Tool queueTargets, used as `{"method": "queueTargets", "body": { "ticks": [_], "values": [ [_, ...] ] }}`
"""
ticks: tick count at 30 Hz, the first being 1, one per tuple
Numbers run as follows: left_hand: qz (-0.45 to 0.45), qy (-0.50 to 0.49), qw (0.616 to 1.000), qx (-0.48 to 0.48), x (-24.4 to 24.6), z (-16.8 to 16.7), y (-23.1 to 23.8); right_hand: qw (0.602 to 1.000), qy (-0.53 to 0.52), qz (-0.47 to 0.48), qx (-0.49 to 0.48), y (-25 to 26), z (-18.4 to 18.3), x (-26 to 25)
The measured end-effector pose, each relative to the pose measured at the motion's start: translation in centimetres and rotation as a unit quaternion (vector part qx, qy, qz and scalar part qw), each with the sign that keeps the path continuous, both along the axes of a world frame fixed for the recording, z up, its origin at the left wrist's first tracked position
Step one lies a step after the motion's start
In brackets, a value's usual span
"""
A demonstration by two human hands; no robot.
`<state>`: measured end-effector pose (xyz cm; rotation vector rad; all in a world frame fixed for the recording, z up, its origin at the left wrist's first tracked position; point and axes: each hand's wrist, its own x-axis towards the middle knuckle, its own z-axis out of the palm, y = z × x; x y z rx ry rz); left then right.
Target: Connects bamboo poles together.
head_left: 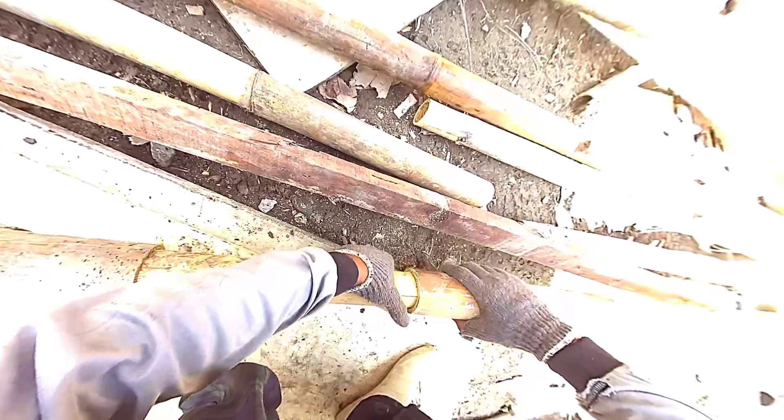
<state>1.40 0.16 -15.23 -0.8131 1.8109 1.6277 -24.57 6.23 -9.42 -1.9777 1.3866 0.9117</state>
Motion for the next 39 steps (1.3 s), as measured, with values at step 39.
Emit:
{"method": "queueTargets", "body": {
  "ticks": [39],
  "values": [
    [-0.092, -0.096, 0.982, -0.135, 5.8, 3.0, 7.0, 0.997, -0.059, 0.019, 0.053, 5.8, -1.1, 1.3]
  ]
}}
